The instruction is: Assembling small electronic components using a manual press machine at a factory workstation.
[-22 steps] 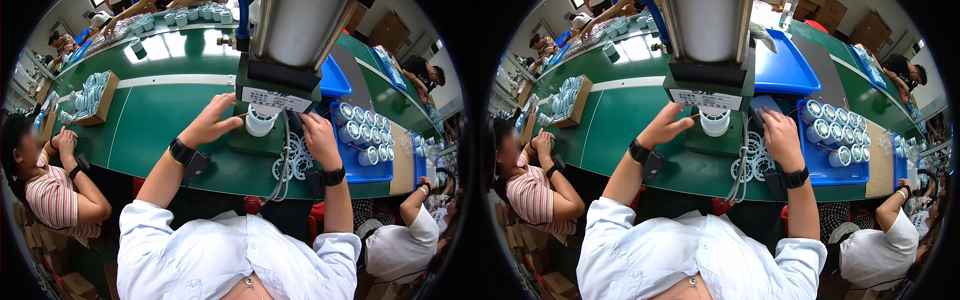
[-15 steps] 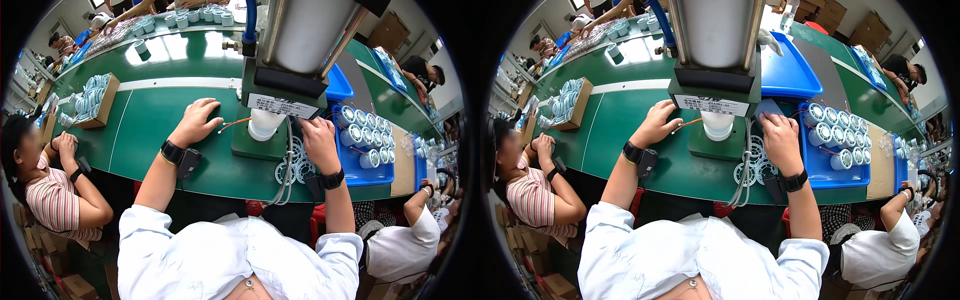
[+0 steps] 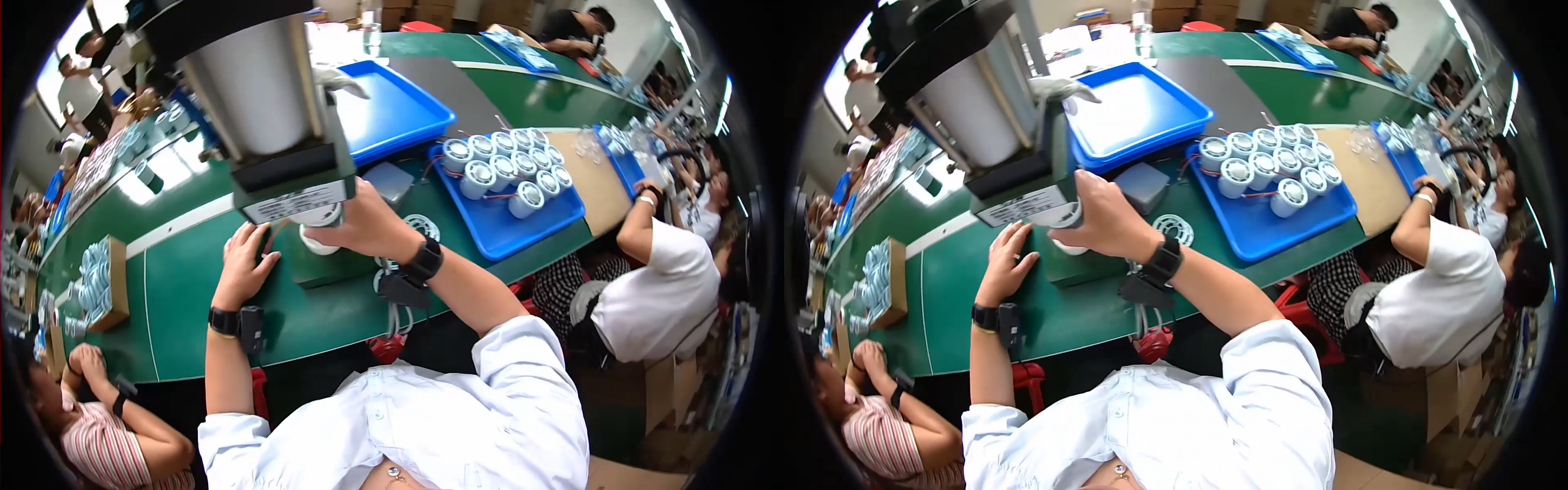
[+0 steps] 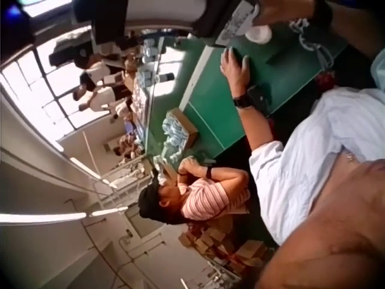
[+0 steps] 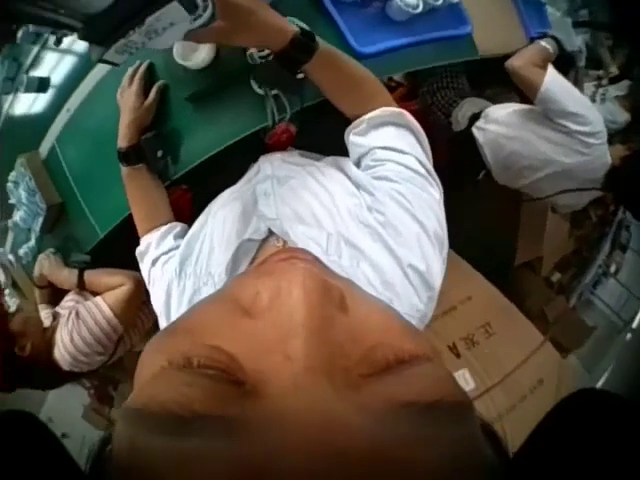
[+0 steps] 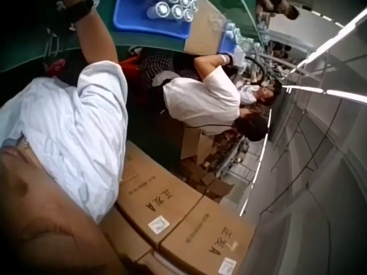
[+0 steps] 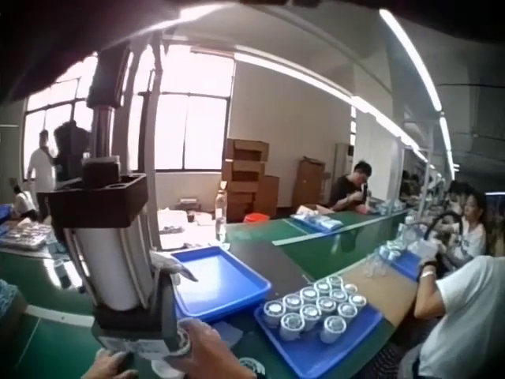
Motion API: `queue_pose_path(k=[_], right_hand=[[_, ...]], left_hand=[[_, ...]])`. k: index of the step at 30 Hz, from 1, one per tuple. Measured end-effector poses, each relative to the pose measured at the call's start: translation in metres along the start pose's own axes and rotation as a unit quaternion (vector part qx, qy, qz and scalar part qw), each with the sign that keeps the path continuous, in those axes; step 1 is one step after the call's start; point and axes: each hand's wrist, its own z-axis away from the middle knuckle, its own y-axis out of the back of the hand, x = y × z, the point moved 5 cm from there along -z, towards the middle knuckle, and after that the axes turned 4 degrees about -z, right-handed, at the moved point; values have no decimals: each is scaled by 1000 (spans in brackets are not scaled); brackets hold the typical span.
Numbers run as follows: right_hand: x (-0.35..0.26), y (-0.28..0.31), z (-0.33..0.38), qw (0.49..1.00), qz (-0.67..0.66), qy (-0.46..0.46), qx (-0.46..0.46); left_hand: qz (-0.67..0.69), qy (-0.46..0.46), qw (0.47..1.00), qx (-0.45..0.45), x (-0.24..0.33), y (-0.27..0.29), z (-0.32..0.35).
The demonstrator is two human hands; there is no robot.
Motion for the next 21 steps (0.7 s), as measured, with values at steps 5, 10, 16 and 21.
queue_pose_path(k=[5,10,16,21], right_hand=[[3,64,39,988,-33,7,148],[58,129,144,941,204,-123,240],[110,170,193,883,371,-203,203],[90,145,143,928,288,-113,208]], left_hand=[[8,4,1000,-27,14,10,1],[15,26,999,-41,30,17,-5],[-3,30,1000,-8,38,15,-13],[-37,39,998,36,17,12,3]])
